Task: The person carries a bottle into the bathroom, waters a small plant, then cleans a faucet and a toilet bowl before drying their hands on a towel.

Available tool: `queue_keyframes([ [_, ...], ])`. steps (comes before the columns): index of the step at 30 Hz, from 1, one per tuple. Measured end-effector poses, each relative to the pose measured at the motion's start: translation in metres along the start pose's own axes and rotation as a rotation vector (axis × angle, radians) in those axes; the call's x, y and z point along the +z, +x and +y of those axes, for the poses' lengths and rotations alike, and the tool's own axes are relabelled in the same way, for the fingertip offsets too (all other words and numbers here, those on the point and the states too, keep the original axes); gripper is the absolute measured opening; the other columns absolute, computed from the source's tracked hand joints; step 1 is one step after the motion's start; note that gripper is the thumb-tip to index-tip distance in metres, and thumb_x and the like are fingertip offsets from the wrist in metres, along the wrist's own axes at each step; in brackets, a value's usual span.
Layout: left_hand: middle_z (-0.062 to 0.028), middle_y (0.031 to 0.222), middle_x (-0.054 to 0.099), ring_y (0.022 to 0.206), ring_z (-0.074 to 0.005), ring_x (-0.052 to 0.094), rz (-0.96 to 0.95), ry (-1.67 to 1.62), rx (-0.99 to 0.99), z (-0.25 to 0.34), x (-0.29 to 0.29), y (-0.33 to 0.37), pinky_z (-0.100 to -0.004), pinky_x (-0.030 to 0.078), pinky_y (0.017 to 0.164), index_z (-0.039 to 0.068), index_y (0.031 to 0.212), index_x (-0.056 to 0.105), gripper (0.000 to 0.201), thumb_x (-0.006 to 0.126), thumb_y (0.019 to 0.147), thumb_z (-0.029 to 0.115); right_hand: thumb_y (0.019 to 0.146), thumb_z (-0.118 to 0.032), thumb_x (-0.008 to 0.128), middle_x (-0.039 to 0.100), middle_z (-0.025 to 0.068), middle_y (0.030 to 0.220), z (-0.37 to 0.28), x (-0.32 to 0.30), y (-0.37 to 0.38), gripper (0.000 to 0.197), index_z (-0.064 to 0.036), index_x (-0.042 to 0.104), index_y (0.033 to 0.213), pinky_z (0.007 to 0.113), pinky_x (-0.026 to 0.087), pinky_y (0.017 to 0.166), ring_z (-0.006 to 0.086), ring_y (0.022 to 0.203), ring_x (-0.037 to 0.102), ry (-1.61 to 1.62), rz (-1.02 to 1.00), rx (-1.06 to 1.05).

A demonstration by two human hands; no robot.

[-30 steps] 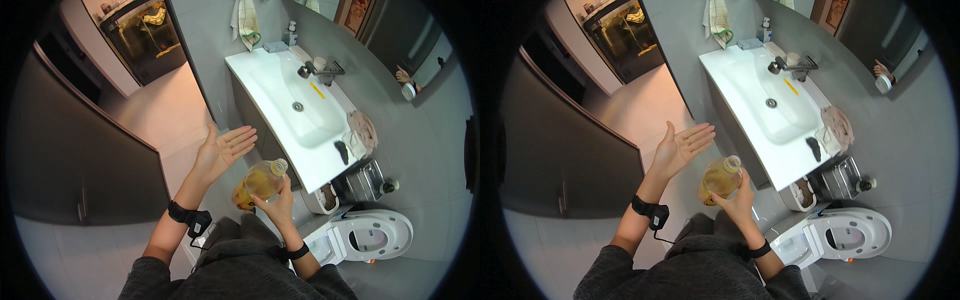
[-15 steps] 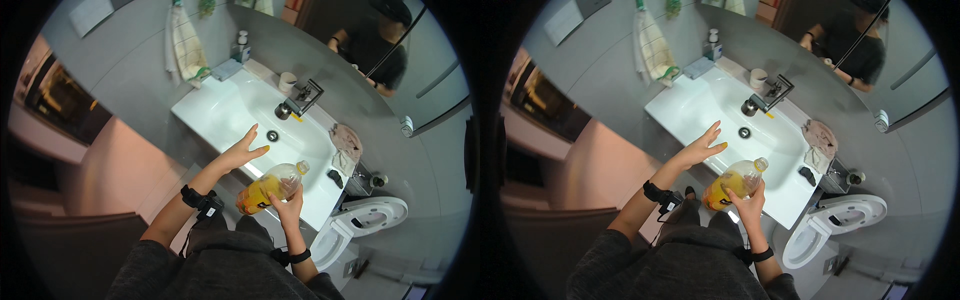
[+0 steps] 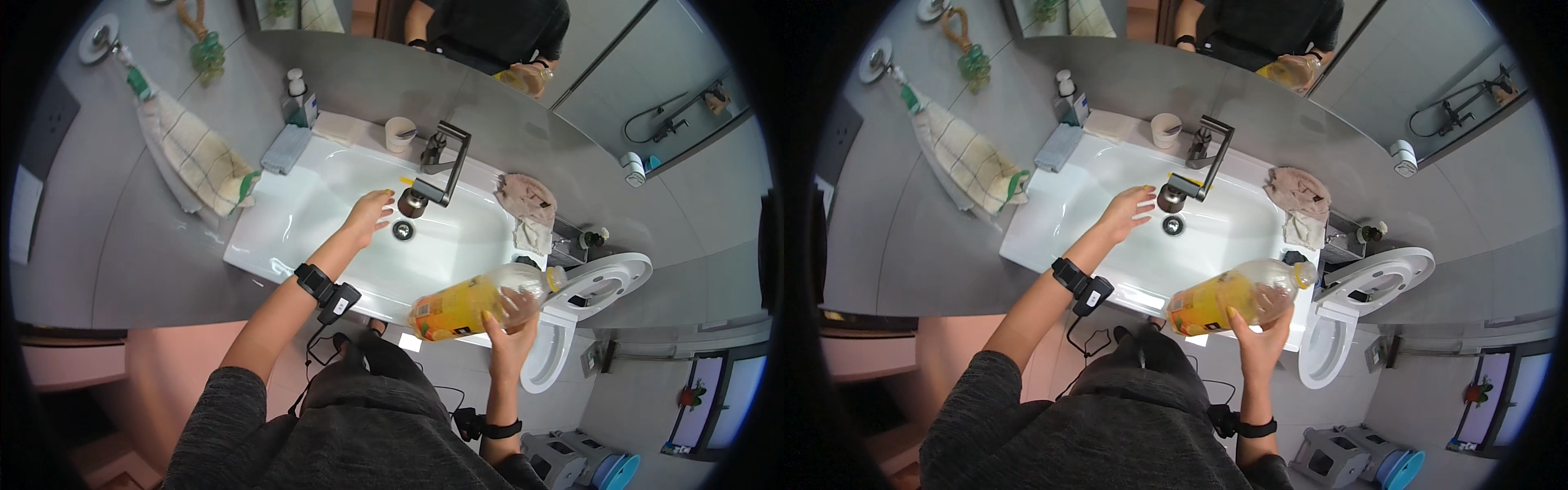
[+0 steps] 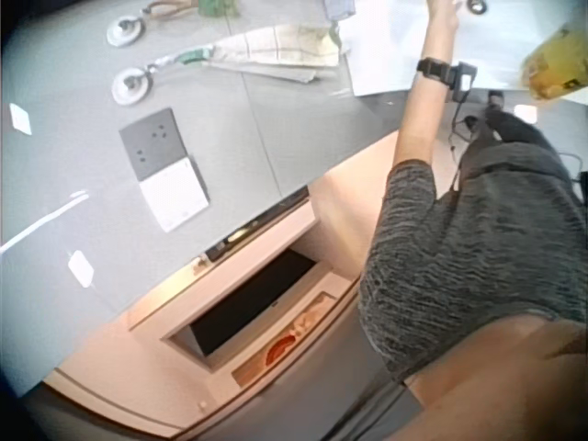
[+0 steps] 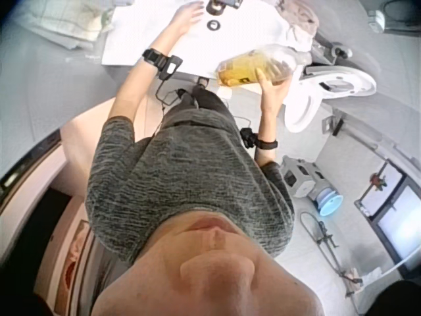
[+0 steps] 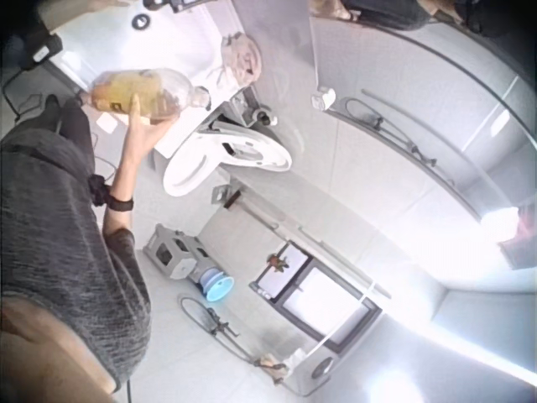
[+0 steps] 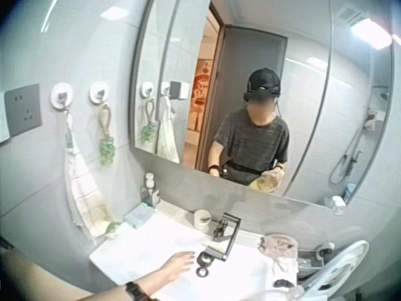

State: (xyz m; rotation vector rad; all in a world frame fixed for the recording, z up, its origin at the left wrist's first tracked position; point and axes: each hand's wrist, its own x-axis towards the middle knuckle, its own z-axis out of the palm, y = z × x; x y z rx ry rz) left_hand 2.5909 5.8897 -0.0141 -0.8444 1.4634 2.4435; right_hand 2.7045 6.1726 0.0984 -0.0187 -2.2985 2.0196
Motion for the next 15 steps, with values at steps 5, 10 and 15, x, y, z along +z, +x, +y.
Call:
queue_keyframes([
  [5, -0.0060, 0.118, 0.061, 0.108, -0.0145, 0.054, -0.231, 0.488, 0.227, 0.064, 0.030, 0.035, -0.0290, 0.039, 0.094, 0.006, 0.121, 0.058, 0.034, 0.047, 0.096, 0.026, 0.065, -0.005, 0.079, 0.053, 0.0144, 0.118, -0.011, -0.018, 0.025, 0.074, 0.0003, 0.039, 0.127, 0.035, 0.044, 0.095, 0.0238, 0.110, 0.055, -0.106, 0.074, -0.082],
  [10, -0.0096, 0.119, 0.062, 0.110, -0.0196, 0.057, -0.402, 0.965, 0.500, 0.107, 0.062, 0.077, -0.0296, 0.041, 0.096, 0.003, 0.125, 0.055, 0.037, 0.052, 0.092, 0.018, 0.062, -0.010, 0.081, 0.054, 0.0137, 0.117, 0.003, -0.029, 0.044, 0.078, 0.0000, 0.039, 0.127, 0.036, 0.043, 0.096, 0.0240, 0.109, 0.055, -0.147, 0.108, -0.089],
  [15, -0.0151, 0.118, 0.061, 0.103, -0.0329, 0.059, -0.555, 1.448, 0.885, 0.105, 0.078, 0.104, -0.0369, 0.046, 0.092, 0.007, 0.124, 0.056, 0.037, 0.054, 0.088, 0.008, 0.063, -0.015, 0.082, 0.053, 0.0123, 0.118, 0.013, -0.037, 0.061, 0.080, 0.0006, 0.039, 0.129, 0.035, 0.042, 0.097, 0.0229, 0.110, 0.054, -0.154, 0.092, -0.023],
])
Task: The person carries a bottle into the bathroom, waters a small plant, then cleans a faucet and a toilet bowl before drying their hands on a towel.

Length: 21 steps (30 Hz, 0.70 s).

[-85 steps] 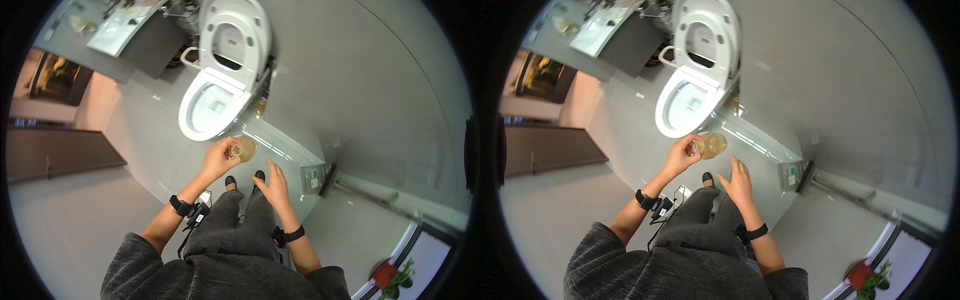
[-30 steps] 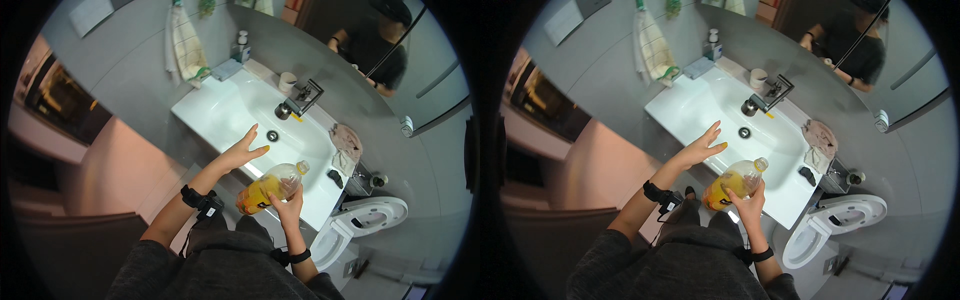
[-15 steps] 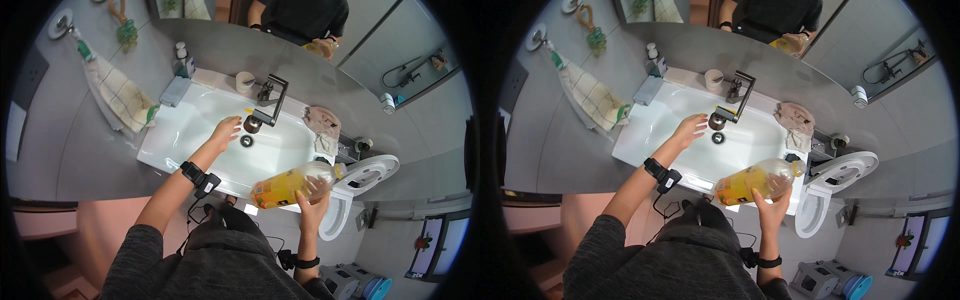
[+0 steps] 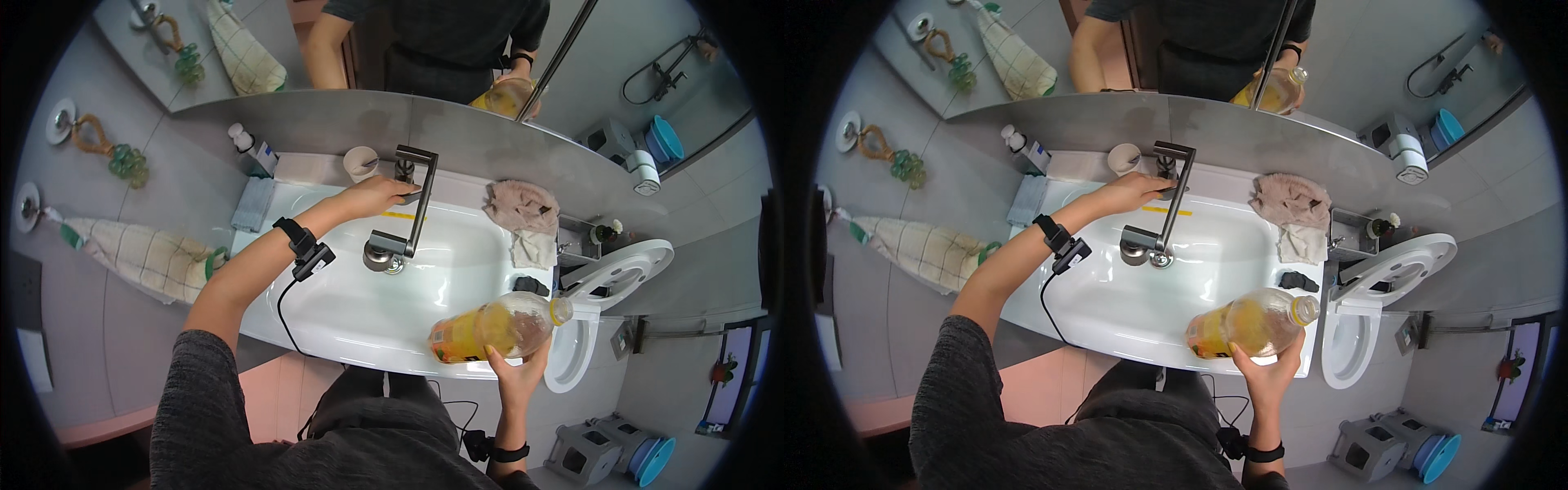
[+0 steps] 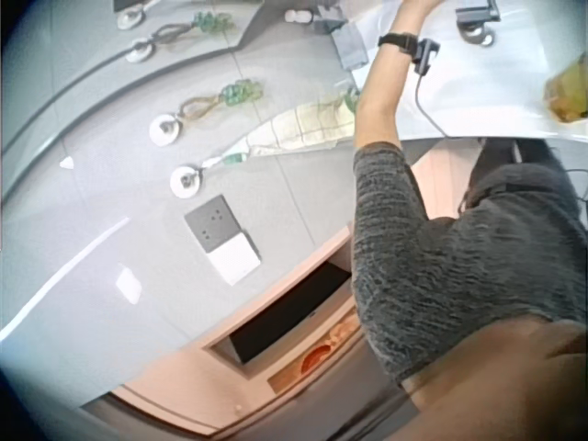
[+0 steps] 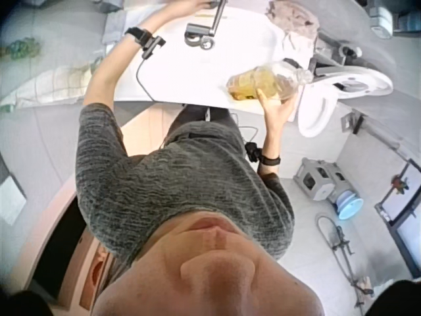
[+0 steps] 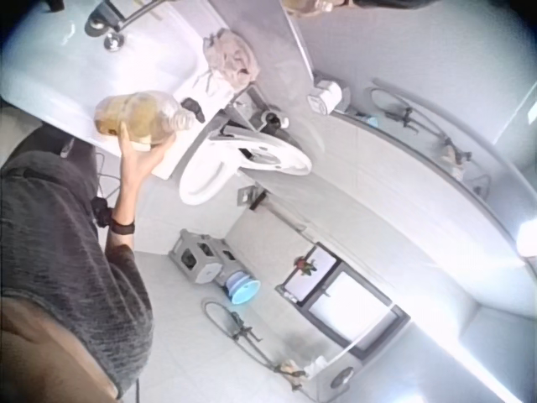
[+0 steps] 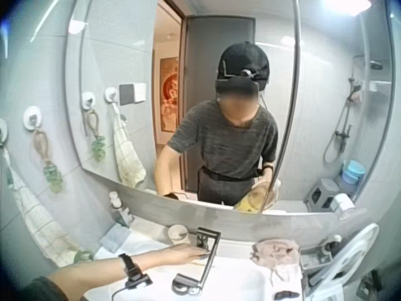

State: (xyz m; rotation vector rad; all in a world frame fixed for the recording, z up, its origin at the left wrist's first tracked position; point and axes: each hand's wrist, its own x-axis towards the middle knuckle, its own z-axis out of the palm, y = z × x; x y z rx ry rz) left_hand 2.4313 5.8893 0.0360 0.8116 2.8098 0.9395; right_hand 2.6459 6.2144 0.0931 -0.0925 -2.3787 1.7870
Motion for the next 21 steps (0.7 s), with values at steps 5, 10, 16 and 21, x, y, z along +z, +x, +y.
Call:
queue_keyframes([
  [5, -0.0177, 0.110, 0.062, 0.097, -0.0366, 0.059, -0.181, -0.014, -0.113, -0.009, 0.012, 0.023, -0.0402, 0.047, 0.085, 0.009, 0.123, 0.057, 0.034, 0.053, 0.090, 0.014, 0.063, -0.015, 0.082, 0.054, 0.0122, 0.118, 0.002, 0.003, 0.012, 0.081, 0.0005, 0.039, 0.130, 0.035, 0.042, 0.097, 0.0229, 0.110, 0.054, -0.088, 0.021, 0.009],
  [10, -0.0198, 0.084, 0.063, 0.080, -0.0373, 0.061, -0.174, 0.030, -0.006, -0.021, 0.021, 0.039, -0.0436, 0.048, 0.073, 0.007, 0.112, 0.062, 0.026, 0.055, 0.089, 0.017, 0.062, -0.014, 0.082, 0.054, 0.0121, 0.118, 0.001, 0.010, 0.016, 0.082, 0.0004, 0.039, 0.130, 0.036, 0.042, 0.097, 0.0233, 0.110, 0.054, -0.162, 0.089, -0.001],
  [16, -0.0211, 0.076, 0.062, 0.072, -0.0373, 0.061, -0.138, 0.049, 0.093, -0.028, 0.027, 0.039, -0.0427, 0.049, 0.068, 0.006, 0.103, 0.067, 0.021, 0.055, 0.088, 0.015, 0.063, -0.014, 0.082, 0.053, 0.0132, 0.120, -0.009, 0.028, 0.007, 0.084, 0.0003, 0.037, 0.132, 0.037, 0.041, 0.098, 0.0243, 0.113, 0.053, -0.205, 0.181, 0.024],
  [21, -0.0216, 0.079, 0.063, 0.073, -0.0370, 0.062, -0.166, 0.008, 0.084, -0.031, 0.027, 0.031, -0.0417, 0.050, 0.069, 0.008, 0.107, 0.066, 0.023, 0.053, 0.088, 0.011, 0.064, -0.014, 0.081, 0.051, 0.0145, 0.122, -0.018, 0.042, 0.004, 0.084, 0.0007, 0.036, 0.133, 0.037, 0.040, 0.099, 0.0247, 0.115, 0.052, -0.175, 0.186, 0.074],
])
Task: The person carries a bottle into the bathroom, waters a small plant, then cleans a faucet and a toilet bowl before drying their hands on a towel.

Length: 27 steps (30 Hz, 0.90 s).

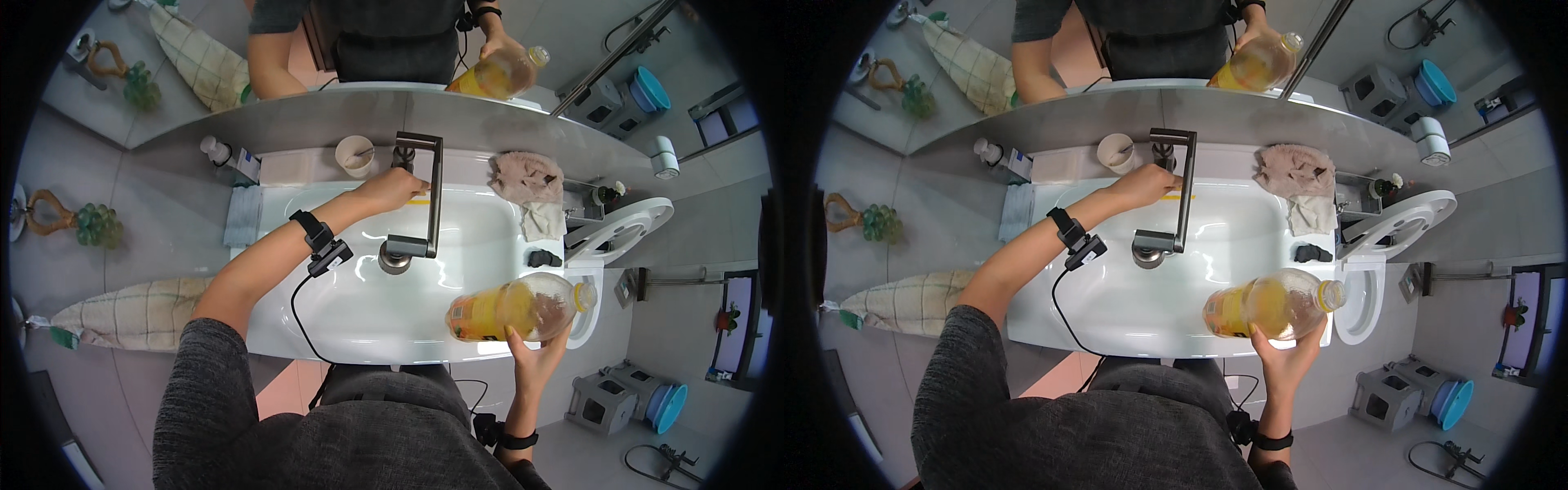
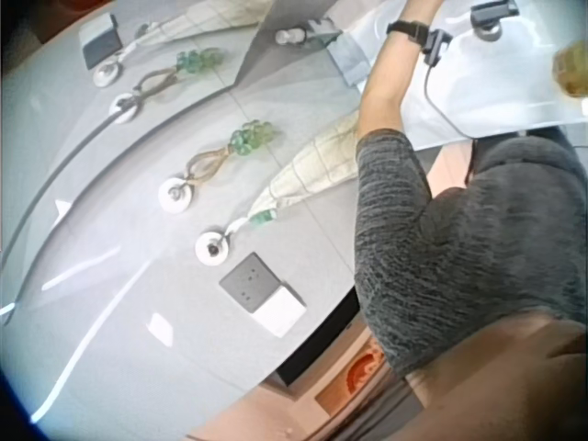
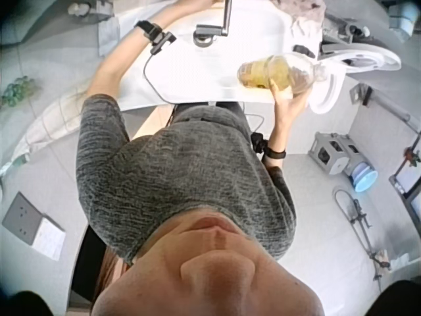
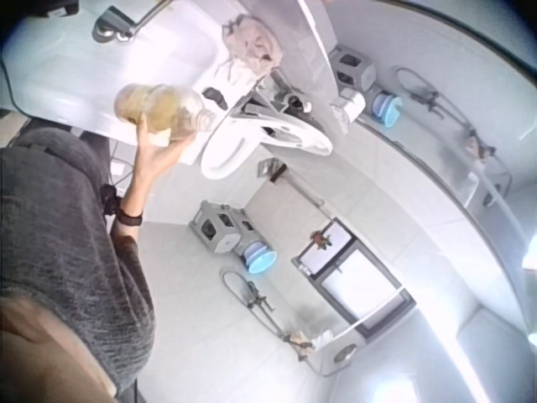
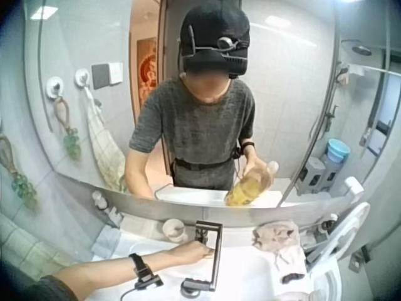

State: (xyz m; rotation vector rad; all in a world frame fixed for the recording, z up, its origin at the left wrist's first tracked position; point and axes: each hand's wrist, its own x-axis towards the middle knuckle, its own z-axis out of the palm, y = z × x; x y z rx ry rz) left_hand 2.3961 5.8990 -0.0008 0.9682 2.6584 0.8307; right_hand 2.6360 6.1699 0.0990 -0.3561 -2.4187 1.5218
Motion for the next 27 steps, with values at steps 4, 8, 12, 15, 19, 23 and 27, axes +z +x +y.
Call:
queue_keyframes([
  [4, -0.0162, 0.097, 0.066, 0.085, -0.0322, 0.063, 0.391, -0.257, 0.066, 0.005, 0.010, -0.016, -0.0371, 0.049, 0.075, 0.008, 0.113, 0.063, 0.027, 0.055, 0.089, 0.015, 0.064, -0.014, 0.081, 0.051, 0.0148, 0.123, -0.005, 0.004, -0.002, 0.085, 0.0008, 0.036, 0.134, 0.037, 0.040, 0.099, 0.0248, 0.115, 0.051, -0.001, 0.014, 0.007],
  [8, -0.0083, 0.091, 0.066, 0.087, -0.0175, 0.062, 0.464, -0.761, -0.562, 0.015, 0.032, -0.063, -0.0307, 0.048, 0.080, 0.003, 0.104, 0.062, 0.021, 0.053, 0.093, 0.019, 0.063, -0.013, 0.081, 0.052, 0.0134, 0.121, 0.000, 0.009, -0.003, 0.082, 0.0002, 0.038, 0.131, 0.036, 0.041, 0.098, 0.0238, 0.113, 0.053, -0.046, -0.001, -0.025],
  [12, -0.0032, 0.083, 0.062, 0.078, -0.0111, 0.059, 0.289, -2.056, -1.050, 0.012, 0.104, -0.091, -0.0258, 0.044, 0.063, 0.007, 0.095, 0.058, 0.013, 0.050, 0.093, 0.018, 0.063, -0.012, 0.081, 0.054, 0.0118, 0.117, 0.008, 0.014, -0.004, 0.077, -0.0006, 0.040, 0.127, 0.036, 0.042, 0.096, 0.0230, 0.110, 0.054, -0.105, -0.035, -0.063],
  [15, -0.0012, 0.074, 0.055, 0.064, -0.0095, 0.050, 0.041, -2.408, -0.828, 0.000, 0.145, -0.094, -0.0246, 0.035, 0.052, 0.009, 0.087, 0.056, 0.009, 0.053, 0.090, 0.017, 0.063, -0.012, 0.080, 0.054, 0.0119, 0.116, 0.006, 0.018, -0.004, 0.075, -0.0005, 0.041, 0.126, 0.035, 0.042, 0.096, 0.0231, 0.109, 0.055, -0.089, -0.068, -0.067],
  [19, 0.0014, 0.070, 0.057, 0.061, -0.0138, 0.050, 0.102, -0.958, -0.574, 0.020, 0.154, -0.078, -0.0307, 0.042, 0.057, 0.013, 0.076, 0.060, 0.020, 0.053, 0.091, 0.023, 0.063, -0.011, 0.080, 0.054, 0.0121, 0.116, 0.011, 0.020, -0.008, 0.075, -0.0004, 0.041, 0.126, 0.035, 0.042, 0.096, 0.0229, 0.109, 0.055, -0.044, -0.093, -0.028],
  [23, 0.0005, 0.081, 0.064, 0.081, -0.0145, 0.060, 0.110, -0.402, -0.311, 0.024, 0.150, -0.088, -0.0316, 0.046, 0.081, 0.011, 0.089, 0.063, 0.024, 0.051, 0.095, 0.031, 0.062, -0.011, 0.081, 0.055, 0.0123, 0.116, 0.017, 0.021, -0.010, 0.076, -0.0001, 0.041, 0.126, 0.035, 0.042, 0.096, 0.0230, 0.109, 0.055, -0.062, -0.113, -0.045],
  [27, -0.0073, 0.099, 0.065, 0.101, -0.0203, 0.061, 0.072, -1.121, -0.701, 0.049, 0.103, -0.099, -0.0331, 0.046, 0.093, 0.001, 0.107, 0.061, 0.027, 0.050, 0.095, 0.022, 0.062, -0.012, 0.081, 0.055, 0.0133, 0.116, 0.022, 0.020, -0.009, 0.079, 0.0001, 0.040, 0.128, 0.035, 0.045, 0.094, 0.0234, 0.108, 0.056, -0.119, -0.104, -0.040],
])
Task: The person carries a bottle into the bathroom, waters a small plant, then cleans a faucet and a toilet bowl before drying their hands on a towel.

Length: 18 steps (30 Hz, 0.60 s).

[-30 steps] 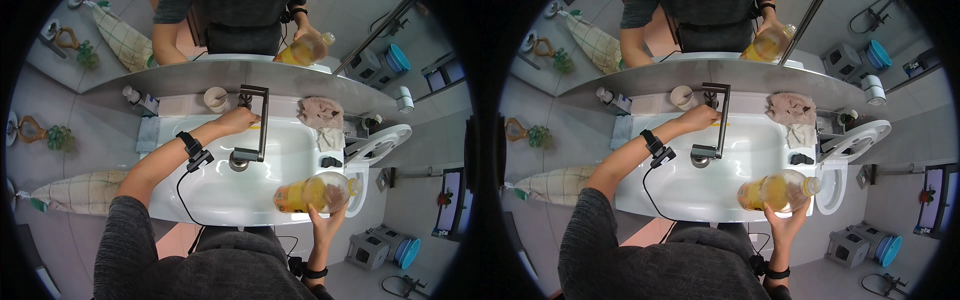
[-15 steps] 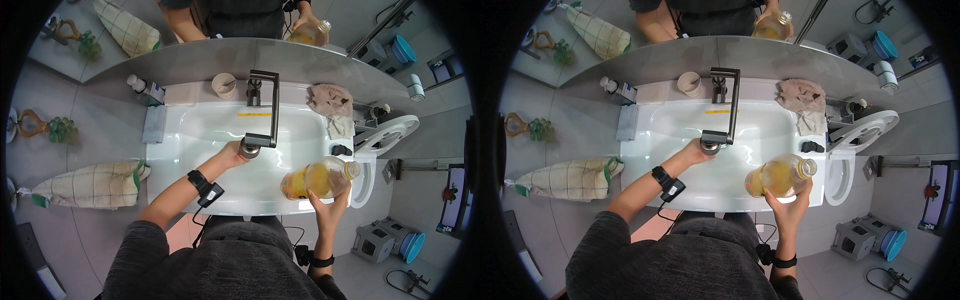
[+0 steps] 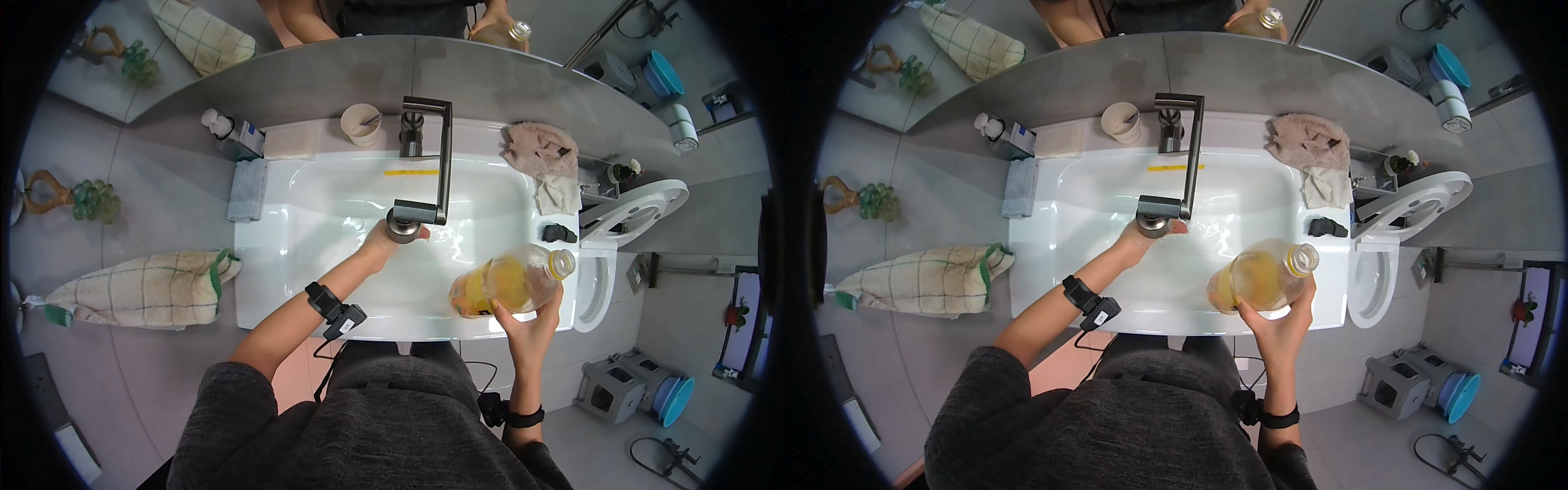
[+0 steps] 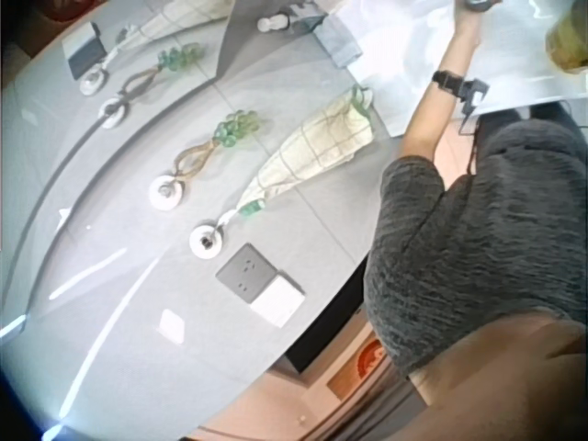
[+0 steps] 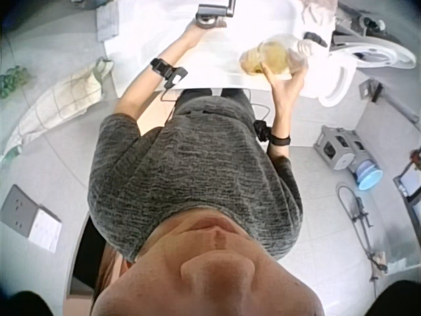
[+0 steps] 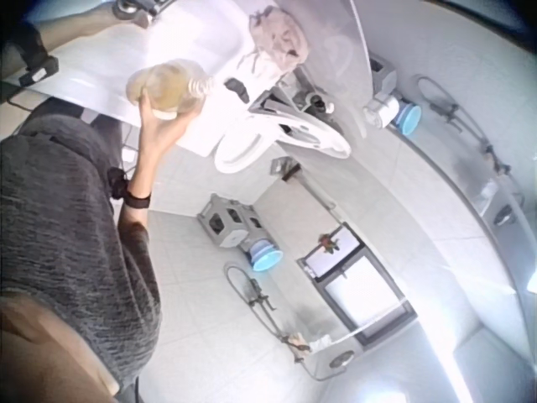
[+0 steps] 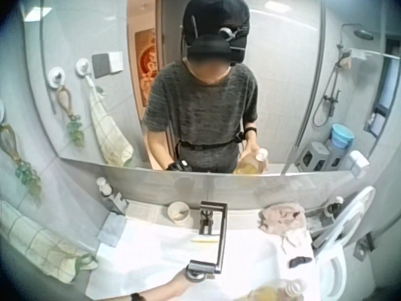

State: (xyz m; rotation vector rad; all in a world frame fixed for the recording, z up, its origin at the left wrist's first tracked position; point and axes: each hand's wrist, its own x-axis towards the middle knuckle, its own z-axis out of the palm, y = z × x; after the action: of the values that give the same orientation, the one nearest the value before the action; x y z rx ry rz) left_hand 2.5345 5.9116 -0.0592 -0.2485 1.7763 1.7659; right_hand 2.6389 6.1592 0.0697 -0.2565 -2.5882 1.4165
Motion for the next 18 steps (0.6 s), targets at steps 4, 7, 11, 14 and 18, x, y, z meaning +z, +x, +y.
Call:
queue_keyframes([
  [4, -0.0135, 0.101, 0.063, 0.102, -0.0246, 0.061, 0.028, -0.592, -0.076, 0.012, -0.001, -0.014, -0.0362, 0.050, 0.096, -0.007, 0.109, 0.056, 0.024, 0.045, 0.096, 0.010, 0.057, -0.016, 0.085, 0.055, 0.0165, 0.120, 0.005, 0.006, 0.004, 0.090, 0.0007, 0.037, 0.131, 0.037, 0.045, 0.094, 0.0275, 0.110, 0.056, 0.010, -0.011, 0.012],
  [7, -0.0189, 0.100, 0.061, 0.094, -0.0289, 0.063, 0.185, -0.300, -0.035, 0.013, 0.007, -0.015, -0.0400, 0.054, 0.094, -0.009, 0.105, 0.055, 0.020, 0.040, 0.095, 0.000, 0.057, -0.016, 0.086, 0.055, 0.0166, 0.120, 0.006, 0.010, 0.006, 0.091, 0.0008, 0.037, 0.132, 0.037, 0.045, 0.093, 0.0276, 0.110, 0.056, 0.012, -0.022, 0.001],
  [11, -0.0156, 0.092, 0.064, 0.084, -0.0250, 0.066, 0.200, -0.493, -0.044, 0.003, 0.008, -0.014, -0.0350, 0.058, 0.082, -0.005, 0.101, 0.057, 0.016, 0.049, 0.093, 0.006, 0.059, -0.012, 0.084, 0.054, 0.0160, 0.119, 0.006, 0.015, 0.008, 0.087, 0.0011, 0.036, 0.132, 0.036, 0.045, 0.094, 0.0256, 0.110, 0.056, 0.041, -0.042, 0.007],
  [14, -0.0095, 0.079, 0.064, 0.076, -0.0187, 0.066, 0.197, -0.245, -0.149, -0.015, 0.001, -0.005, -0.0267, 0.054, 0.061, 0.001, 0.094, 0.060, 0.014, 0.056, 0.090, 0.014, 0.062, -0.008, 0.081, 0.054, 0.0149, 0.118, 0.007, 0.021, 0.007, 0.083, 0.0013, 0.036, 0.131, 0.035, 0.046, 0.094, 0.0236, 0.109, 0.056, 0.053, -0.048, 0.000],
  [18, -0.0038, 0.075, 0.061, 0.072, -0.0135, 0.063, 0.319, -0.179, 0.057, -0.030, 0.013, 0.022, -0.0252, 0.043, 0.055, 0.006, 0.088, 0.060, 0.014, 0.062, 0.086, 0.020, 0.064, -0.007, 0.081, 0.054, 0.0146, 0.118, 0.008, 0.028, 0.005, 0.081, 0.0019, 0.036, 0.131, 0.035, 0.046, 0.094, 0.0236, 0.108, 0.056, 0.096, -0.047, 0.034],
])
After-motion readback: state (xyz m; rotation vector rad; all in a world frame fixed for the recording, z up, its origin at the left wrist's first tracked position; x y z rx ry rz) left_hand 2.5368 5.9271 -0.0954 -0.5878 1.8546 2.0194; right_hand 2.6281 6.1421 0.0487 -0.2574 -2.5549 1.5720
